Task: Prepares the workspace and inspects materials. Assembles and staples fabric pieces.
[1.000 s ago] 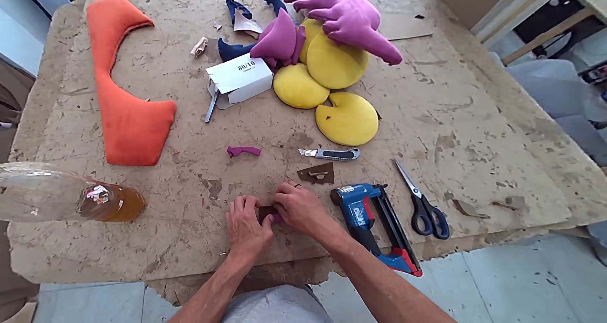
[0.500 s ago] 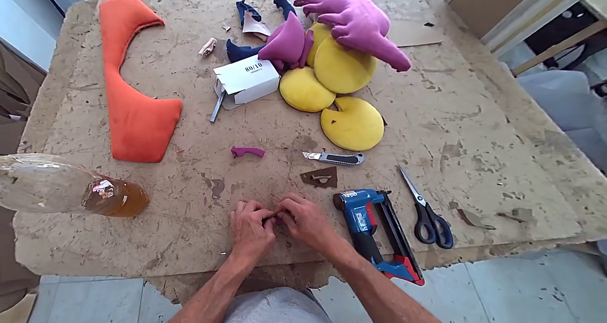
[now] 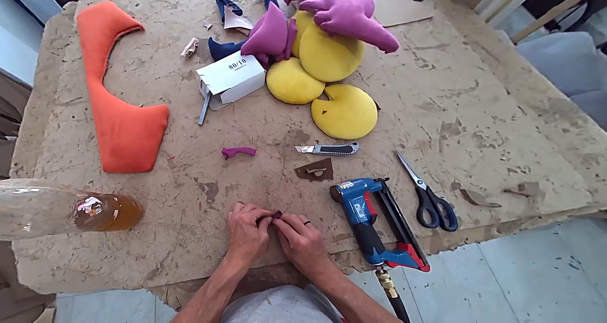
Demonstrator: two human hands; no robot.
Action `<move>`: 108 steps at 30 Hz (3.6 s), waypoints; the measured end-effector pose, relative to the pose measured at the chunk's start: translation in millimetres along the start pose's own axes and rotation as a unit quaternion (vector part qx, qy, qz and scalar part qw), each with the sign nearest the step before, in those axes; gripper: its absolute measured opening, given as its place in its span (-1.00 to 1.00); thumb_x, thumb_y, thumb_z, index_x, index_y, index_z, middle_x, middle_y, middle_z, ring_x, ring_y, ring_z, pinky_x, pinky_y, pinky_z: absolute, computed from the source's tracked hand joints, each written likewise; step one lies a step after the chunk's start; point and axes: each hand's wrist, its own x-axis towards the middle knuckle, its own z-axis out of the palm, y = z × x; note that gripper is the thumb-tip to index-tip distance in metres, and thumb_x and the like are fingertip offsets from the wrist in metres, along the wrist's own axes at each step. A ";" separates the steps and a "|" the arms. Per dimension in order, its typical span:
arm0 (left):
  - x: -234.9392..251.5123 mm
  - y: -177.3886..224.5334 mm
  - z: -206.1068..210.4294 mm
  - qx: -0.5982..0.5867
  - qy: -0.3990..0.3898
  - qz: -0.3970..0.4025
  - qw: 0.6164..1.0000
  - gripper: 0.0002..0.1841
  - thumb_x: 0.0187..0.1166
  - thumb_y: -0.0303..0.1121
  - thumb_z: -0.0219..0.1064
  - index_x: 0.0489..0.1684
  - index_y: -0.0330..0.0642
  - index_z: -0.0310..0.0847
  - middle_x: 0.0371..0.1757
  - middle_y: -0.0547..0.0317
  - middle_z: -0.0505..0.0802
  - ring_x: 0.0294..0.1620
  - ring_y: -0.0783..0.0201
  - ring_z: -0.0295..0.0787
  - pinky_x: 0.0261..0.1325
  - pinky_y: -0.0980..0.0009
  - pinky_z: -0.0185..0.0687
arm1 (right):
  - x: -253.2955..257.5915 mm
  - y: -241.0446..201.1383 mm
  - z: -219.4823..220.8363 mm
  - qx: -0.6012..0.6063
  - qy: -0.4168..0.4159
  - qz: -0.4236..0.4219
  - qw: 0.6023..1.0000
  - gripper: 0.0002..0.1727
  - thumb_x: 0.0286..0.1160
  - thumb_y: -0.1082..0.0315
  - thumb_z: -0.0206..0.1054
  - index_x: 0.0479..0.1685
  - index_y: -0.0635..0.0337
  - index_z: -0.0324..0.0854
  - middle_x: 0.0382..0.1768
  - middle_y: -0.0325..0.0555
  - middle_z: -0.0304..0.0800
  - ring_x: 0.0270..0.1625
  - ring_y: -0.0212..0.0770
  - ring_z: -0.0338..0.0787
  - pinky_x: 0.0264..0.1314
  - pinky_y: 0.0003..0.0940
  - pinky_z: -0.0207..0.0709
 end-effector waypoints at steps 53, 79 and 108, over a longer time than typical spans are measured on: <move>7.8 -49.0 -12.2 0.082 -0.046 0.381 0.920 -0.72 0.54 -0.43 0.31 0.09 0.03 0.86 0.23 0.19 0.85 -0.04 0.14 0.76 -0.21 0.20 0.58 | 35.4 -42.4 -180.8 -0.050 -0.247 0.395 0.884 -0.58 0.36 -0.09 0.40 -0.17 0.11 0.77 -0.38 -0.24 0.86 -0.34 -0.36 0.85 -0.34 -0.16 0.75; 1.5 -43.7 -9.0 0.063 0.021 0.345 0.936 -0.80 0.53 -0.46 0.29 -0.18 -0.08 0.90 0.03 0.21 0.94 -0.14 0.20 0.79 -0.24 0.26 0.52 | 77.6 -6.3 -137.2 -0.065 -0.415 0.154 0.894 -0.75 0.10 -0.13 0.29 -0.56 -0.23 0.65 -0.65 -0.53 0.64 -0.54 -0.52 0.69 -0.59 -0.33 0.51; -5.5 -43.0 -4.8 0.089 0.062 0.321 0.941 -0.81 0.57 -0.46 0.24 -0.33 -0.08 0.81 0.00 0.20 0.96 -0.17 0.24 0.82 -0.25 0.29 0.52 | 91.5 -3.2 -134.8 -0.051 -0.439 0.112 0.890 -0.75 0.12 -0.13 0.29 -0.53 -0.23 0.64 -0.67 -0.52 0.59 -0.57 -0.50 0.66 -0.62 -0.32 0.49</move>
